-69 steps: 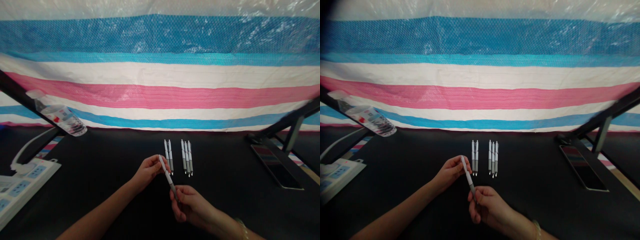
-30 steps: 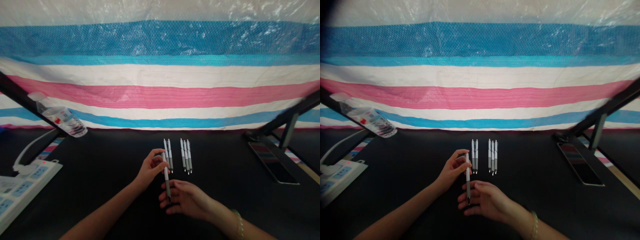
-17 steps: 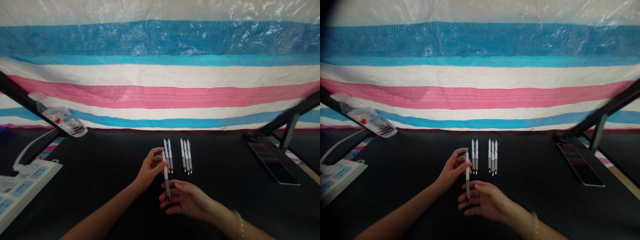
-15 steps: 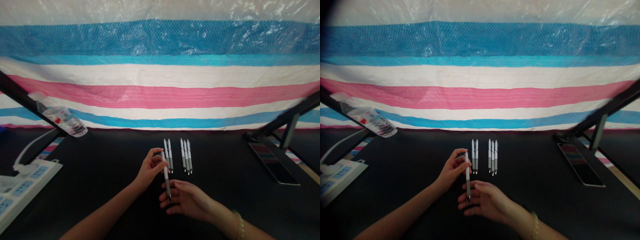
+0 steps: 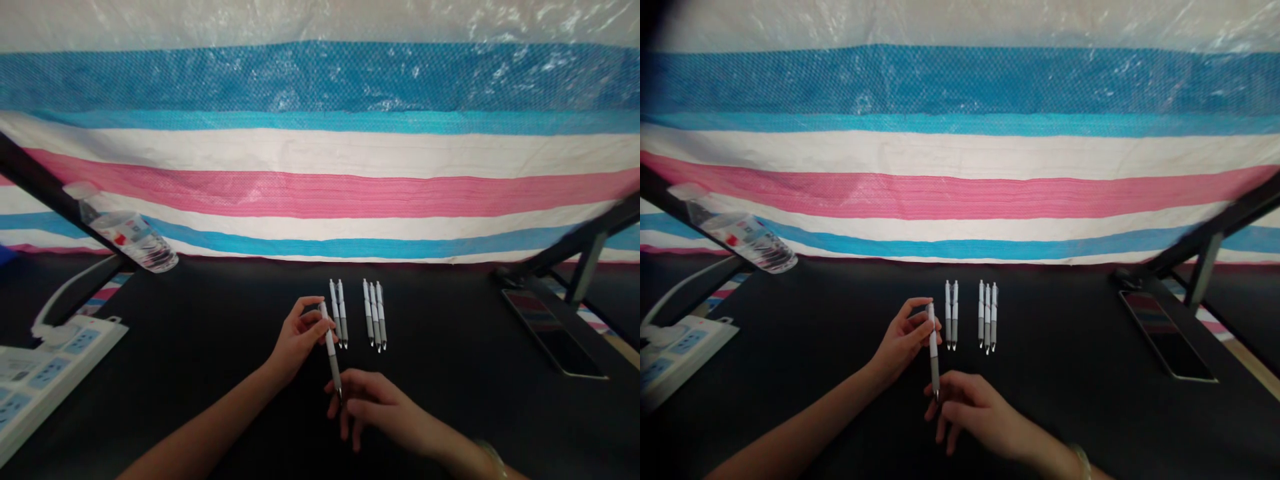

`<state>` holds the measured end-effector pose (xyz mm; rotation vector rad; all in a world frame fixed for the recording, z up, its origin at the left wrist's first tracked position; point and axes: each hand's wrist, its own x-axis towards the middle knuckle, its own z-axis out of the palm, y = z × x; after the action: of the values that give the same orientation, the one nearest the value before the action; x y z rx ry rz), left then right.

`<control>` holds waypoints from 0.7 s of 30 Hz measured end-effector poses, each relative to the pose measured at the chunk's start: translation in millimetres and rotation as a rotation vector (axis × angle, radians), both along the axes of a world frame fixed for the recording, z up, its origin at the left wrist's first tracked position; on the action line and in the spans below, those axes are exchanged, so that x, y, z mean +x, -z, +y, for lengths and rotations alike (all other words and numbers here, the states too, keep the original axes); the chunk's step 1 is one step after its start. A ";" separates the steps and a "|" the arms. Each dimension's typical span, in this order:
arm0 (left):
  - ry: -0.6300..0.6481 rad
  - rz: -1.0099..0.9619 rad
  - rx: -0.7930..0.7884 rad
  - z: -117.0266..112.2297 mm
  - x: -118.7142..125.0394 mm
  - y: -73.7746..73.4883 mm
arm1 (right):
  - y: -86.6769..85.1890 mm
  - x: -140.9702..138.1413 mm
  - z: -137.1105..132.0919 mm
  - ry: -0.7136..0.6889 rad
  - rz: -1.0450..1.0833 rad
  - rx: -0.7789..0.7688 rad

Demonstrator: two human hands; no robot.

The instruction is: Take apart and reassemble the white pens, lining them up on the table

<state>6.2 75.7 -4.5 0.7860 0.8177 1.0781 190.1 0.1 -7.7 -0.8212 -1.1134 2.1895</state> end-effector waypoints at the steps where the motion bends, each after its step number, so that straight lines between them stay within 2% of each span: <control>1: -0.003 -0.010 -0.009 0.3 0.1 -0.5 | -1.8 0.1 -0.4 0.004 -0.050 0.045; 7: -0.031 -0.007 -0.014 0.8 0.5 -1.1 | -9.4 -0.5 -2.1 0.032 -0.287 0.223; 11: -0.041 0.017 -0.015 0.2 1.6 -2.6 | -11.1 0.0 -1.3 0.026 -0.348 0.289; 13: -0.031 0.051 -0.009 0.9 2.2 -4.6 | -12.5 0.9 -0.8 0.045 -0.399 0.371; 17: -0.021 0.224 0.066 9.5 2.8 -8.8 | -16.2 2.2 -0.3 0.081 -0.480 0.525; 21: -0.040 0.477 0.262 32.2 3.1 -11.2 | -16.2 2.0 -0.8 0.072 -0.479 0.530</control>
<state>9.3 107.9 6.7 1.2829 1.1071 1.0601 192.1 -0.6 8.5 -1.1352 -1.7589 1.5474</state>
